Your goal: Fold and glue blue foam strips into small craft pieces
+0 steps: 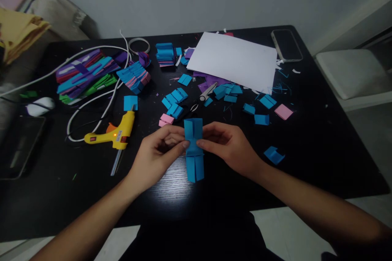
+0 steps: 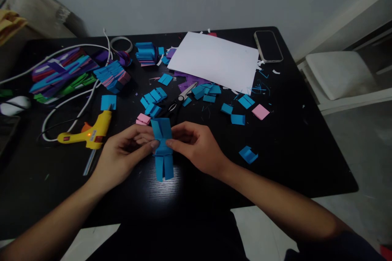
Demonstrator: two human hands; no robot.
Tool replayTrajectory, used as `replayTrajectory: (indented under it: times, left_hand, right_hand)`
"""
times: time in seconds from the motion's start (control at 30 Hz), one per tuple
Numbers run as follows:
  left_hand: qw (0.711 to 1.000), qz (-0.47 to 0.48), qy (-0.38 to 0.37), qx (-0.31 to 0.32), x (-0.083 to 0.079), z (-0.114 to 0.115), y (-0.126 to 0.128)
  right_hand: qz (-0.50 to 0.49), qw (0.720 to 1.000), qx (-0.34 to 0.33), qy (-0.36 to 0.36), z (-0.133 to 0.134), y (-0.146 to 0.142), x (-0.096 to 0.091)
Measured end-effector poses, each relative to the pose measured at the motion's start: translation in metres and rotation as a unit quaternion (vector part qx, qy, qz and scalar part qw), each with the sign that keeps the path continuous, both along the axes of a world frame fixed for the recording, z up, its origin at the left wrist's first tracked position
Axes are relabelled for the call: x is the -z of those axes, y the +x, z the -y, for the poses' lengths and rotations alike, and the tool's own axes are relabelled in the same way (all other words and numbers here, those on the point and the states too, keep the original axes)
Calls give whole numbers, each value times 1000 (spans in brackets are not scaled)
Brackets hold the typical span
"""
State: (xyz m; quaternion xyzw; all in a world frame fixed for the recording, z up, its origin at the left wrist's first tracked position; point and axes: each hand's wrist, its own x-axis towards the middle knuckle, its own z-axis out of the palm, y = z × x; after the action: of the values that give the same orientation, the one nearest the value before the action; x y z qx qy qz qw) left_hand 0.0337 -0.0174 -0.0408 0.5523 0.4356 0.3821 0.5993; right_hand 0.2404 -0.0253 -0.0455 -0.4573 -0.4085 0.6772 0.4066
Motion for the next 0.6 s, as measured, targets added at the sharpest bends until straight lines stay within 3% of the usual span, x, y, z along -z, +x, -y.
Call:
replayTrajectory:
  times: [0.6]
  left_hand:
    - [999, -8, -40, 7, -3, 1, -1]
  right_hand:
    - [26, 1000, -1, -7, 1, 1, 3]
